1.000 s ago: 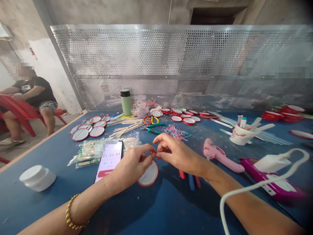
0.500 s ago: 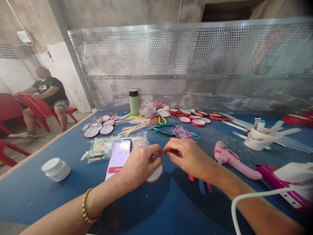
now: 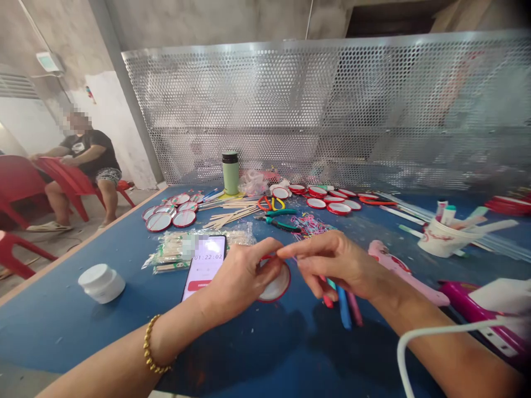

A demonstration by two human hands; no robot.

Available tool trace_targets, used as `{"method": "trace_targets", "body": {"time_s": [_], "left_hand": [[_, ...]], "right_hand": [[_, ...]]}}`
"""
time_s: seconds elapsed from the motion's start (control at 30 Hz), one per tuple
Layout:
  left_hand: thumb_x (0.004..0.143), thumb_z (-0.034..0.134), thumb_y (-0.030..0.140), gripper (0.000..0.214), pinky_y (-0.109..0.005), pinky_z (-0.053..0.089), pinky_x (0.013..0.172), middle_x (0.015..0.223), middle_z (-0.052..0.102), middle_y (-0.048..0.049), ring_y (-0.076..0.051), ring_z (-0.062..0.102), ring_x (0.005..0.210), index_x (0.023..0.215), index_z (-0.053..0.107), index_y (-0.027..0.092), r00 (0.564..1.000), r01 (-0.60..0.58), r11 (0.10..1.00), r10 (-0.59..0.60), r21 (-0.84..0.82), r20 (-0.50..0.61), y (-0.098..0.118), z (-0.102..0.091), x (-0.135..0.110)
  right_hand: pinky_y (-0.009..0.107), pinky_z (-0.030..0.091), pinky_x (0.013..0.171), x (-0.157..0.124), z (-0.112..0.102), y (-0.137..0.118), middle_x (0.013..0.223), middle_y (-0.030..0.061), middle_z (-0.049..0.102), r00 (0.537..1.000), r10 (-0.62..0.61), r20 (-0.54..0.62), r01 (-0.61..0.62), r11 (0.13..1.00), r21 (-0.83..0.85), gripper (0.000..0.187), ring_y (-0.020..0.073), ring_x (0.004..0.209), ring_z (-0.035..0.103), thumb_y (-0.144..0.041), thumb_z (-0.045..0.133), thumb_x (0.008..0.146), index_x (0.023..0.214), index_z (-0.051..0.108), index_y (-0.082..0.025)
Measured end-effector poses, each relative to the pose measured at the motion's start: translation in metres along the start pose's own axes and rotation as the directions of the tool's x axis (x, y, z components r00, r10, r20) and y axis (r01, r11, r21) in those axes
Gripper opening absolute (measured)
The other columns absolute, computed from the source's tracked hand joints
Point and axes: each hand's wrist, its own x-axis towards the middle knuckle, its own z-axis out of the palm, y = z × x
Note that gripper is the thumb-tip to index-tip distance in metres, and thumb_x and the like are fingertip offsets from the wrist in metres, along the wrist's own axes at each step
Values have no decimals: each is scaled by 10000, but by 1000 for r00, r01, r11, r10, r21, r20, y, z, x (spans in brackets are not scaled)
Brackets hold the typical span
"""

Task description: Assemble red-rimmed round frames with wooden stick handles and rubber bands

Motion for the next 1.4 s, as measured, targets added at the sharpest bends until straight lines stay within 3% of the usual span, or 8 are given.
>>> {"method": "trace_targets", "body": {"time_s": [0.1, 0.2, 0.27, 0.37, 0.57, 0.73, 1.17, 1.4], "left_hand": [[946, 485, 345, 250, -195, 361, 597, 711, 607, 12, -101, 486, 629, 954, 673, 181, 999, 27, 992, -29, -122, -19, 1, -4, 5], [953, 461, 428, 361, -198, 377, 557, 710, 594, -10, -113, 497, 635, 841, 653, 143, 990, 124, 956, -138, -265, -36, 1, -9, 11], [942, 458, 487, 407, -202, 377, 489, 648, 554, 0, -106, 482, 551, 809, 619, 137, 974, 212, 897, -225, -389, 11, 0, -10, 14], [909, 495, 530, 395, -217, 414, 427, 599, 529, 22, -115, 508, 466, 839, 584, 152, 951, 294, 808, -302, -510, 71, -1, -10, 14], [954, 409, 524, 365, -217, 405, 407, 521, 548, 32, -131, 537, 421, 840, 538, 202, 960, 219, 900, -268, -376, -83, -4, -5, 11], [987, 362, 497, 337, -207, 387, 447, 535, 539, 47, -115, 525, 443, 913, 542, 222, 965, 186, 948, -226, -258, -135, -5, -3, 6], [988, 351, 485, 324, -209, 361, 432, 564, 505, 60, -100, 481, 403, 916, 529, 224, 968, 203, 951, -232, -234, -100, 0, -4, 5], [1003, 359, 402, 295, -220, 375, 572, 712, 530, 24, -114, 488, 606, 890, 538, 197, 975, 121, 982, -146, -146, -168, -1, -4, 5]], "right_hand": [[192, 277, 308, -3, -6, -2, 435, -47, 574, 986, -67, -150, 72, 997, 32, 534, 81, 314, 427, -475, 723, 805, 1279, 653, -237], [194, 218, 310, -2, -11, -2, 424, -46, 565, 946, -123, -300, 124, 992, -15, 623, 65, 303, 369, -513, 754, 770, 1310, 631, -227], [189, 228, 317, 2, -12, 0, 480, -16, 617, 939, -104, -327, 83, 993, -78, 653, 61, 314, 401, -535, 757, 758, 1297, 640, -185], [196, 337, 374, 9, -8, 6, 626, 37, 699, 949, -66, -309, 27, 991, -131, 678, 66, 387, 481, -561, 758, 740, 1264, 658, -143], [199, 363, 459, 21, 10, 14, 653, -12, 631, 950, -100, -294, 68, 991, -116, 696, 72, 526, 457, -577, 768, 709, 1266, 660, -174], [207, 382, 501, 24, 20, 18, 723, -15, 622, 941, -135, -311, 121, 991, -63, 721, 75, 563, 463, -577, 792, 676, 1284, 649, -216], [230, 383, 505, 24, 27, 19, 752, 1, 623, 942, -121, -312, 111, 993, -50, 584, 100, 583, 455, -582, 773, 701, 1177, 709, -251], [225, 377, 500, 25, 27, 19, 737, -15, 606, 948, -118, -295, 102, 992, -69, 538, 90, 568, 473, -574, 764, 717, 1137, 712, -241]]}}
